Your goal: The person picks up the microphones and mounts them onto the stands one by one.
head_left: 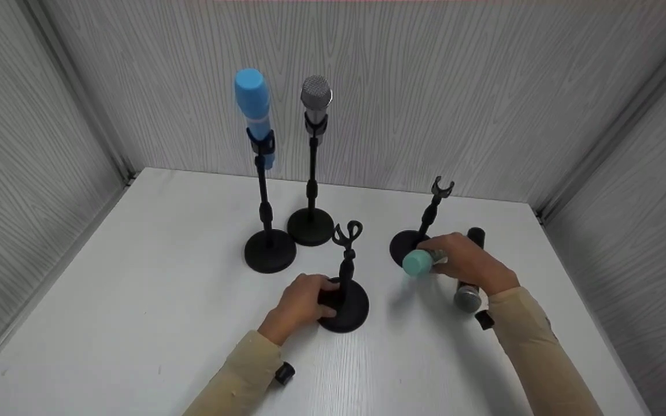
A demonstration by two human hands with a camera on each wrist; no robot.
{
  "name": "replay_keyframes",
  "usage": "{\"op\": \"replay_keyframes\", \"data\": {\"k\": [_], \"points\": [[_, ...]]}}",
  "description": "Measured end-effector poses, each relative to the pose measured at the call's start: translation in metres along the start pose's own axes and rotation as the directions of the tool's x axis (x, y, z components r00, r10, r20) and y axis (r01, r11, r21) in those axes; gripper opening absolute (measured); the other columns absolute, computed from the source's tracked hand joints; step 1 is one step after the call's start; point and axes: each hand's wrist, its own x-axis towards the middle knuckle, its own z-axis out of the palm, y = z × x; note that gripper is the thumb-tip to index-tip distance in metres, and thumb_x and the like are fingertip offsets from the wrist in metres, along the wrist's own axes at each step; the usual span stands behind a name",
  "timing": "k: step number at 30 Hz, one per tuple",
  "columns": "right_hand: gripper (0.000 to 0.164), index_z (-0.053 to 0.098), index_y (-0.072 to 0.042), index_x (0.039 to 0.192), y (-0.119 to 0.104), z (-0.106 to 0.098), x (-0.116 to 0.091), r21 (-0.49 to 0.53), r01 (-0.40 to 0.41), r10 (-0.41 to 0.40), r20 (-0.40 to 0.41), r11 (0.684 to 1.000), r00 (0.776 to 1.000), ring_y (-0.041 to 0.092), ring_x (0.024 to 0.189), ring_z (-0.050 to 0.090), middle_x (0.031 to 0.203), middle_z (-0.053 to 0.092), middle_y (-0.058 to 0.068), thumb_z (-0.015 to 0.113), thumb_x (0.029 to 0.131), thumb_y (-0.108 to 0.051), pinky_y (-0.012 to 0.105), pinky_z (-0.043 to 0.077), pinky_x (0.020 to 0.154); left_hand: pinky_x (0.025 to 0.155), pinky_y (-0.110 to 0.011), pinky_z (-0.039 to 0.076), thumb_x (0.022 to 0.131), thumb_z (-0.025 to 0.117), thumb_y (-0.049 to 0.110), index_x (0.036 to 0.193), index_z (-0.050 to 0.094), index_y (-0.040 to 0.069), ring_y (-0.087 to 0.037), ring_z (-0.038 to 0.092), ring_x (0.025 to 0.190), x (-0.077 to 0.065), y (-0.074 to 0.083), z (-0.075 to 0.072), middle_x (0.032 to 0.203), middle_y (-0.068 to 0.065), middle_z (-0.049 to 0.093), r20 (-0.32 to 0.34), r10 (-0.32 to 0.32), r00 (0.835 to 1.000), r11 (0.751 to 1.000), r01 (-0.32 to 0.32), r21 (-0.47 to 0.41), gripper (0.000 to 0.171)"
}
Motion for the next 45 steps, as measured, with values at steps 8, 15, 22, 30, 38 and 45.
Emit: {"op": "replay_keyframes", "data": {"k": [8,15,22,30,38,45], "points": [[0.048,0.069,-0.009,0.132,-0.007,-0.011,0.002,0.077,0.007,-0.005,-0.019,0.997,1.000,0.031,0.126,0.066,0.131,0.072,0.010,0.079,0.086,0.002,0.054,0.050,0.109,0.104,-0.051,0.049,0.080,0.088,0.010,0.128,0.073,0.009,-0.035,0.059,0.119,-0.001,0.002,-0.001,0.132,-0.013,0.069,0.003,-0.007,1.000,1.000,0.007,-0.011,0.051],[0.045,0.070,-0.013,0.130,-0.015,-0.016,0.005,0.133,0.037,-0.033,-0.033,0.990,0.999,0.027,0.122,0.067,0.127,0.073,0.005,0.080,0.088,-0.005,0.055,0.051,0.108,0.104,-0.051,0.050,0.080,0.088,0.010,0.128,0.073,0.008,-0.035,0.059,0.119,-0.002,0.003,-0.001,0.131,-0.014,0.069,-0.003,-0.012,1.000,1.000,0.012,-0.014,0.050],[0.042,0.060,-0.010,0.135,-0.025,-0.018,0.012,0.153,0.068,-0.055,-0.087,0.986,0.995,0.029,0.120,0.066,0.127,0.069,0.009,0.074,0.096,-0.013,0.057,0.052,0.106,0.104,-0.051,0.050,0.080,0.087,0.009,0.127,0.073,0.007,-0.036,0.059,0.119,-0.001,0.003,0.000,0.132,-0.015,0.069,-0.001,-0.008,1.000,1.000,0.008,-0.011,0.049],[0.044,0.042,-0.003,0.143,-0.047,-0.017,0.028,0.220,0.138,-0.103,-0.162,0.966,0.981,0.034,0.118,0.068,0.135,0.064,0.020,0.061,0.104,-0.011,0.056,0.057,0.097,0.105,-0.052,0.049,0.081,0.087,0.009,0.128,0.072,0.006,-0.036,0.058,0.121,-0.001,0.003,0.000,0.134,-0.016,0.068,0.008,-0.008,1.000,1.000,0.008,0.000,0.049],[0.045,0.038,0.001,0.144,-0.087,-0.018,0.050,0.232,0.226,-0.161,-0.268,0.946,0.950,0.038,0.128,0.064,0.136,0.063,0.023,0.057,0.105,-0.008,0.055,0.052,0.106,0.104,-0.052,0.050,0.080,0.088,0.009,0.127,0.073,0.006,-0.035,0.059,0.121,-0.002,0.000,0.000,0.133,-0.015,0.069,0.009,-0.004,1.000,1.000,0.004,0.008,0.049],[0.047,0.037,-0.001,0.147,-0.117,-0.013,0.067,0.304,0.353,-0.238,-0.355,0.885,0.904,0.035,0.138,0.056,0.138,0.058,0.021,0.056,0.105,-0.007,0.048,0.053,0.107,0.104,-0.051,0.050,0.081,0.087,0.010,0.127,0.072,0.005,-0.035,0.060,0.120,-0.001,-0.002,-0.001,0.132,-0.015,0.069,0.011,-0.003,1.000,1.000,0.003,0.022,0.049]]}}
